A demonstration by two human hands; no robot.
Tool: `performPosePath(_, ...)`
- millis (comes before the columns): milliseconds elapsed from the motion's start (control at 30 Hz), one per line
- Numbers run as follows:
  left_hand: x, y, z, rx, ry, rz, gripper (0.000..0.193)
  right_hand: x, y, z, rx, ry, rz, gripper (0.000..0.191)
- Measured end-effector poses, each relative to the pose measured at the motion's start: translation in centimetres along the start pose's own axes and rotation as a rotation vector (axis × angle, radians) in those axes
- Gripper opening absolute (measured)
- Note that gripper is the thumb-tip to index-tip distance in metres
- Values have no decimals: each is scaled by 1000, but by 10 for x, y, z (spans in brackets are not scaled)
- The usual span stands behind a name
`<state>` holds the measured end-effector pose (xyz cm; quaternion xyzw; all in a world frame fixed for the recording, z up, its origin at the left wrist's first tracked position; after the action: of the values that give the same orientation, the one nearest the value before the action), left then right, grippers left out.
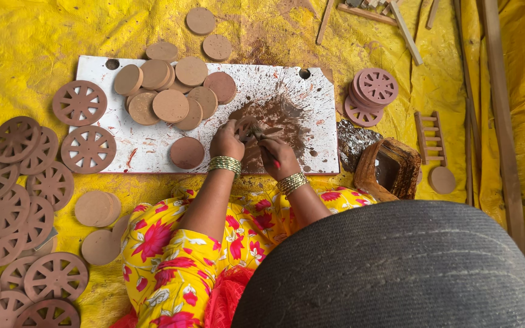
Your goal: The person sits on the floor and applies wet clay slip onto terracotta wheel-shaped craft pieces, spreading the brown mixture over each piece with a small handheld tool. They work one piece at a time on a white board, setting treated pieces aside among stacks of finished and untreated pieces.
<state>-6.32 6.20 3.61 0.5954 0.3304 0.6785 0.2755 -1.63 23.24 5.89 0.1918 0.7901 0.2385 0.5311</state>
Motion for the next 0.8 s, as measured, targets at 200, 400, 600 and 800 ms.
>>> performPosePath(200, 6, 2, 6, 12, -14, -17, 45, -10, 13, 6, -12, -90, 20, 19)
performPosePath(400, -2, -6, 2, 19, -25, -7, 48, -9, 12, 2, -24, 49, -34, 16)
performPosePath(600, -14, -11, -4, 106, -34, 49, 45, 11, 5, 5, -22, -1, 58, 17)
performPosePath(800, -30, -13, -10, 107, 48, 291, 51, 15, 18, 3, 59, -7, -35, 19)
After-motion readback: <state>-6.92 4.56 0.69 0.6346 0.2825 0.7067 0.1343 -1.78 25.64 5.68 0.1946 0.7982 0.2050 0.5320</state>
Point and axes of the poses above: each hand's wrist, its own z-axis away from the middle knuckle, its own y-axis out of the back of the hand, x = y × z, the point moved 3 cm from there along -z, towards the middle knuckle, and after that the axes turned 4 degrees about -y, right-handed, at the moved point
